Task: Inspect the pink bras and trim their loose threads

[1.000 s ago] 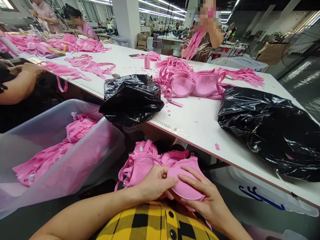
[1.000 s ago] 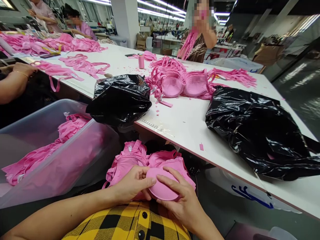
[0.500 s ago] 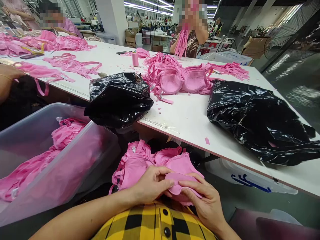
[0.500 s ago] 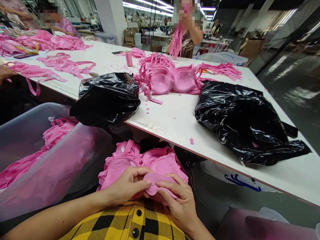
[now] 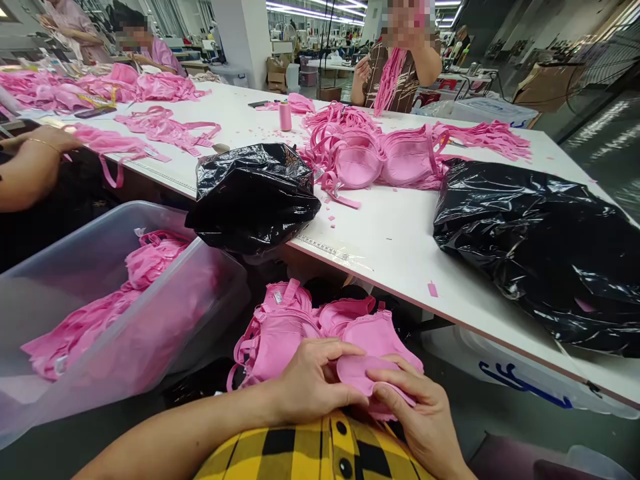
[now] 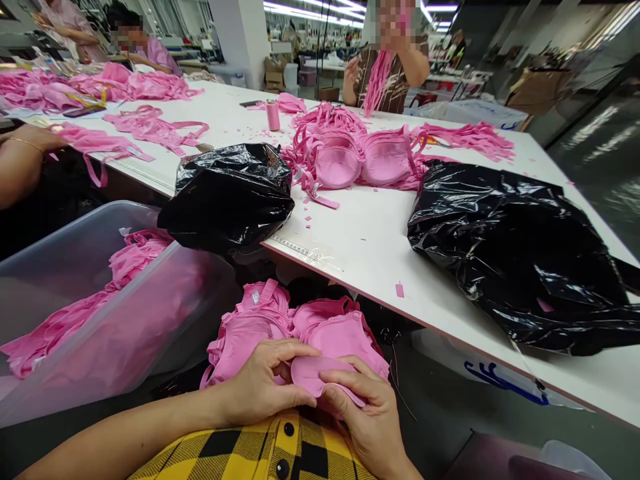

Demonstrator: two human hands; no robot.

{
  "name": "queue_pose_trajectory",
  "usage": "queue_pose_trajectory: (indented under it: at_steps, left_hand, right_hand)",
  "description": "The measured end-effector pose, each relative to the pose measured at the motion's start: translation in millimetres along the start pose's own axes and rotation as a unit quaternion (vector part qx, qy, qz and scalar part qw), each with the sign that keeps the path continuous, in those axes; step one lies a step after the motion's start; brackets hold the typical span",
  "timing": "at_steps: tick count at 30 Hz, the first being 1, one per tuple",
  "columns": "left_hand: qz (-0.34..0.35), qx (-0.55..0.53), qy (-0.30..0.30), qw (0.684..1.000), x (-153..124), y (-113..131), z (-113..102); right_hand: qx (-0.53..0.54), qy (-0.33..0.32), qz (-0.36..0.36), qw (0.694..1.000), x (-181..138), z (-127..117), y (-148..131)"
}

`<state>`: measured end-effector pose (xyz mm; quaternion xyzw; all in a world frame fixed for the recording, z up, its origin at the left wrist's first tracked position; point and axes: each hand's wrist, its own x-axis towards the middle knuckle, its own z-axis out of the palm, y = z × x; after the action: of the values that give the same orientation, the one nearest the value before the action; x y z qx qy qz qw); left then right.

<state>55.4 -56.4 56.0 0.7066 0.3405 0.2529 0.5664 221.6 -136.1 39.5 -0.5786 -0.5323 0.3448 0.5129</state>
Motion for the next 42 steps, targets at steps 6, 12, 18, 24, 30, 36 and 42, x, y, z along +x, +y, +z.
queue_pose_trajectory:
  at_steps: [6,12,18,24,30,36,42]
  left_hand:
    - [-0.028,-0.033,0.054,0.998,-1.6,0.4,0.7]
    - [-0.051,-0.066,0.093,0.992,1.9,1.1,-4.8]
    - [-0.096,-0.168,0.088,0.977,1.4,-10.6,-6.7]
    - [-0.079,-0.358,0.042,0.929,0.6,-13.4,-5.0]
    - [-0.058,-0.365,0.134,0.920,4.6,-9.5,-3.9]
    - [-0.083,-0.364,0.177,0.911,6.3,-5.1,-11.5]
    - [-0.077,-0.415,0.180,0.889,11.1,-2.6,-10.5]
  right_hand:
    - [-0.022,-0.028,0.072,0.997,4.9,1.3,-2.5]
    - [-0.120,-0.207,0.075,0.968,32.6,-4.1,-22.5]
    - [0.006,-0.188,0.133,0.973,37.8,7.4,-16.9]
    - [0.155,-0.144,0.186,0.960,34.9,14.5,-2.7]
    - [0.032,-0.043,-0.042,0.998,37.5,29.2,4.6]
    - [-0.179,0.026,-0.311,0.933,45.8,37.0,7.0]
    - [-0.143,0.023,-0.283,0.948,46.6,34.7,5.7]
